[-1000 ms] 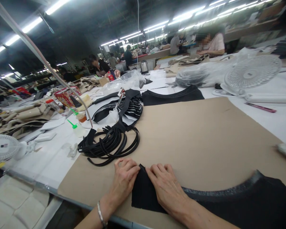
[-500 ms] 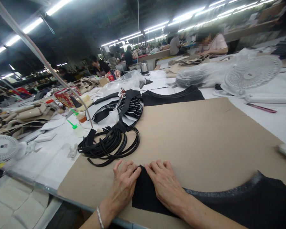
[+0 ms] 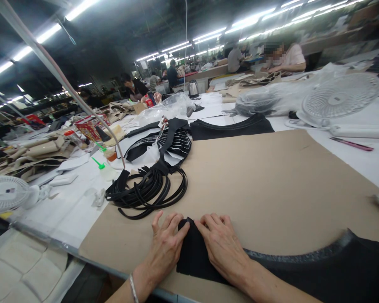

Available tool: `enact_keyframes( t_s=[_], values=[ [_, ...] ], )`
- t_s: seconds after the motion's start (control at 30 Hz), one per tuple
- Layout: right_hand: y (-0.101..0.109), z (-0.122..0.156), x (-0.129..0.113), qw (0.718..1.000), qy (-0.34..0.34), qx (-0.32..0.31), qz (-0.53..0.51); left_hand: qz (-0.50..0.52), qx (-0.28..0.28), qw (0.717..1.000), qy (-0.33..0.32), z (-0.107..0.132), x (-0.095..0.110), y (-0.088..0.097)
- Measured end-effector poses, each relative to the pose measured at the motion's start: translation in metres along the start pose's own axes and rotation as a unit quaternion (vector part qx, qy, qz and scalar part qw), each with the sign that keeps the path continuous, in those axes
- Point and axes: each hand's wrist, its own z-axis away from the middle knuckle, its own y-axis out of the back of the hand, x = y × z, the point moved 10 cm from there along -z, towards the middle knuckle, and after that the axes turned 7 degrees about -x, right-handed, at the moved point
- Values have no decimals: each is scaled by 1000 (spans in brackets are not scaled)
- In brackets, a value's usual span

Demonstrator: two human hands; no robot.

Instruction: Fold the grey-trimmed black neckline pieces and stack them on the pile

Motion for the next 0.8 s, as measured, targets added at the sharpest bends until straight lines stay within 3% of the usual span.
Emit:
enact_keyframes(
  t_s=[0.17,0.43,0.8],
  values=[
    [-1,-2,3,1000,-13,-5,-23,-5,-13,1000,-9,0,1,-5],
    [-5,-2,-4,1000,8,-5,26,-11,-7,1000,-12,-1,2,-2],
    [-18,4,-13,994,33,44,93,-21,-14,1000,-6,-6,5,6]
  ],
)
